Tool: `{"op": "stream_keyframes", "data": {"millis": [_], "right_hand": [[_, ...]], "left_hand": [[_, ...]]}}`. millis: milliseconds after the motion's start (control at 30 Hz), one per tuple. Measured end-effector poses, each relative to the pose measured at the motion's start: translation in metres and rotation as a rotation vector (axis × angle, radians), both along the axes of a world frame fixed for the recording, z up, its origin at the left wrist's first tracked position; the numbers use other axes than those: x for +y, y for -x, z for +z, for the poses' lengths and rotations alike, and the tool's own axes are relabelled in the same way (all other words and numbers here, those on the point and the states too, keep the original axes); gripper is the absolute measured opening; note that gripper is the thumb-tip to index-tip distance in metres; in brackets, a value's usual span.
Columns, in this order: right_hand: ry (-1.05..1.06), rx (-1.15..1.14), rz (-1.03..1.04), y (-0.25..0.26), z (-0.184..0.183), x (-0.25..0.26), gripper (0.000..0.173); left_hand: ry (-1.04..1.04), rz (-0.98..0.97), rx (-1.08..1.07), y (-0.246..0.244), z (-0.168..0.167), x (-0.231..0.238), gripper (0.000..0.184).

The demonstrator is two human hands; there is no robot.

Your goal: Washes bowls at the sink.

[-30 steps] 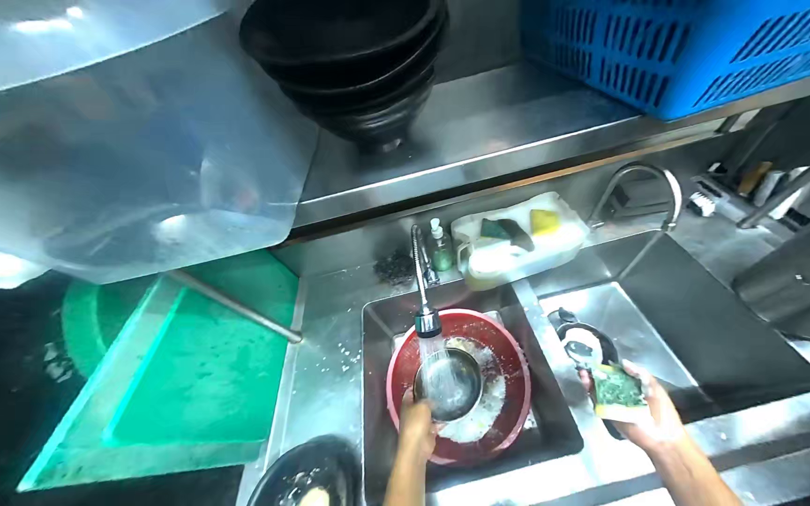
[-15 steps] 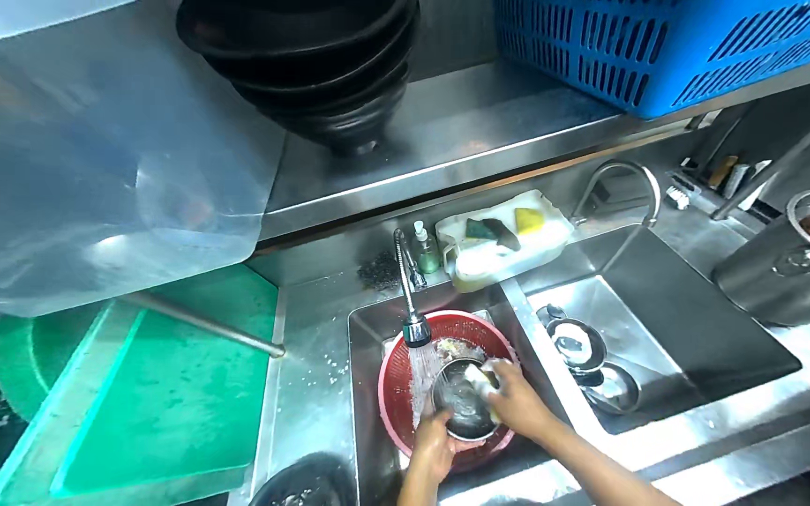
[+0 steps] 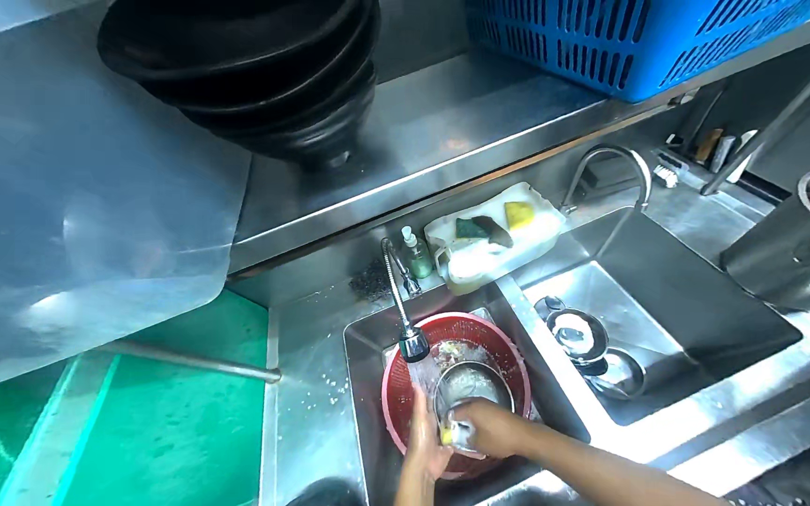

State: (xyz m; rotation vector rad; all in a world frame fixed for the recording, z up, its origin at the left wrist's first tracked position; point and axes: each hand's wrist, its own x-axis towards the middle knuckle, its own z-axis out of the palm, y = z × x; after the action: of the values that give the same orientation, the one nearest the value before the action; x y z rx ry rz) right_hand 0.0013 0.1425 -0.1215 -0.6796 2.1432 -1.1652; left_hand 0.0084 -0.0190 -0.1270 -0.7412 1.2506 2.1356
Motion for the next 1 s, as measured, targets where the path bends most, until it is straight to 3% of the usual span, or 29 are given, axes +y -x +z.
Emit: {"op": "stream_keyframes", "data": {"millis": [100,167,233,300,333,433,500,567,600,667,800,867,1000], "right_hand": [[0.079,0.093,-0.323,0.007,-0.001,-0.003,0.03],[0.057,0.131,-0.597,0.013,-0.004,-0.009,0.033],[0.083,0.091,-0.873,0.022,-0.01,-0.014,0.036],[0.133,0.019,-1.014,0.024,-0.015,-0.011,0.038],[0.163,-0.014,-0.984,0.021,-0.015,-0.007,0.037],[0.198,-0.074,-0.634,0.007,-0.002,0.009,0.036],[0.238,-0.011,-0.566,-0.002,0.004,0.007,0.032],[0.283,0.042,-0.671,-0.005,0.007,0.001,0.031],[0.294,0.022,-0.767,-0.002,0.01,-0.002,0.032],[0.341,-0.104,-1.022,0.011,0.012,-0.003,0.032],[0.533,-0.417,-1.475,0.039,0.006,0.006,0.017],[0.59,-0.432,-1.424,0.036,0.007,0.009,0.021],[0.526,-0.311,-1.027,0.015,0.029,0.005,0.03]], "left_hand": [[-0.049,-0.049,0.015,0.003,0.005,0.013,0.085],[0.025,-0.101,0.017,0.002,0.009,0.025,0.078],[0.147,-0.183,0.08,0.001,0.013,0.036,0.059],[0.15,-0.246,0.134,0.001,0.016,0.04,0.062],[0.116,-0.248,0.153,0.002,0.017,0.037,0.069],[0.036,-0.284,0.175,0.003,0.022,0.019,0.092],[0.062,-0.303,0.174,-0.001,0.023,0.014,0.085],[0.142,-0.283,0.178,-0.004,0.026,0.021,0.075],[0.196,-0.291,0.191,-0.003,0.029,0.026,0.082],[0.32,-0.34,0.255,-0.005,0.034,0.034,0.096],[0.58,-0.401,0.508,-0.017,0.027,0.046,0.097],[0.617,-0.387,0.576,-0.022,0.021,0.048,0.098],[0.686,-0.325,0.574,-0.023,0.016,0.043,0.081]]}}
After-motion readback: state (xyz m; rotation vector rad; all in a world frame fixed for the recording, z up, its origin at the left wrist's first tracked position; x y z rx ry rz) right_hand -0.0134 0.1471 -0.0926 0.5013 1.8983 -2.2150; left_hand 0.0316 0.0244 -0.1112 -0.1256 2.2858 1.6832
